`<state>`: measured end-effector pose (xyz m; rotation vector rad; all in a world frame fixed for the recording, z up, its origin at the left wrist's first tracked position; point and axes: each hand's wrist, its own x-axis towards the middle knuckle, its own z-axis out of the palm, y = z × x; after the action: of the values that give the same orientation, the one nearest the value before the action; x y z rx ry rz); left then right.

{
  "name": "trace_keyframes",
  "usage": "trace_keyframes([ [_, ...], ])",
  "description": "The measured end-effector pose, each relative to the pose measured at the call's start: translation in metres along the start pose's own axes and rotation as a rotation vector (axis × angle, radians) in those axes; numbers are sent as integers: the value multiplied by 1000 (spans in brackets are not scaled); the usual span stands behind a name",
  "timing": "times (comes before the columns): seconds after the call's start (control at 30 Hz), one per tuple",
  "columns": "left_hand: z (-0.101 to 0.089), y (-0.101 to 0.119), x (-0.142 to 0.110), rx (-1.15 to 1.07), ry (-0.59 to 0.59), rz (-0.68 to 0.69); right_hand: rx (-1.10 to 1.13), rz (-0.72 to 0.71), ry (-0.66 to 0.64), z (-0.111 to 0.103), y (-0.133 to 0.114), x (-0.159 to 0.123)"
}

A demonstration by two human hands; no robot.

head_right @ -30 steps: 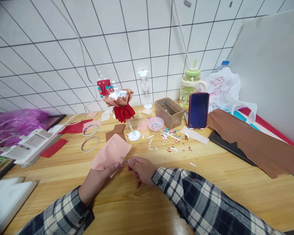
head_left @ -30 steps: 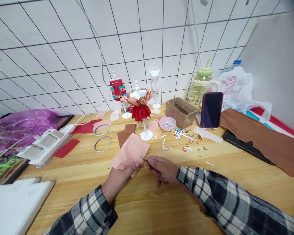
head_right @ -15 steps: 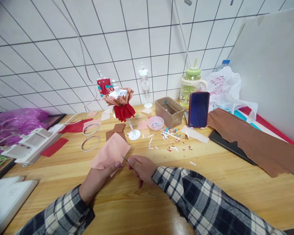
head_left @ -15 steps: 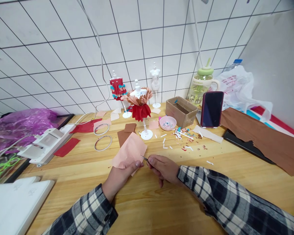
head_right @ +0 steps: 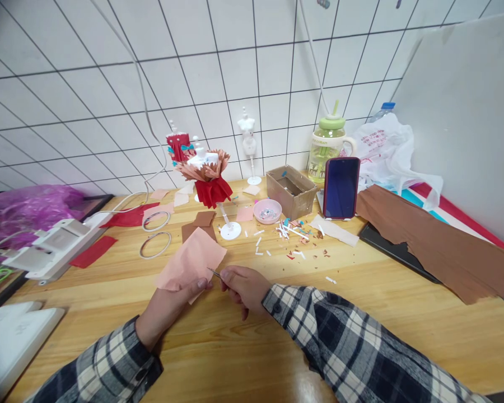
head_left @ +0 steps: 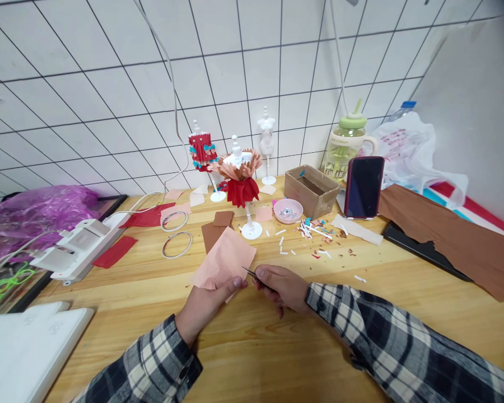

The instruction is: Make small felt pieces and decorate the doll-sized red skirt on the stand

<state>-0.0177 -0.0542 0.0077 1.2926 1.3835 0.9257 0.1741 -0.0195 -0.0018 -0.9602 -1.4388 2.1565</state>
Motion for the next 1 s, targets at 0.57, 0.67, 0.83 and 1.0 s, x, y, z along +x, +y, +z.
trace_keyframes([
  [0.57,3,16,-6,220,-49,-79,-79,-64,63,5,7,1],
  [0.67,2,16,-6,283,-49,-64,-68,-68,65,5,8,1],
  [0.83,1,11,-6,313,-62,-116,-80,-80,75,5,8,1],
  [1.0,2,14,-7,325,-35,-169,-110,-92,91,4,10,2],
])
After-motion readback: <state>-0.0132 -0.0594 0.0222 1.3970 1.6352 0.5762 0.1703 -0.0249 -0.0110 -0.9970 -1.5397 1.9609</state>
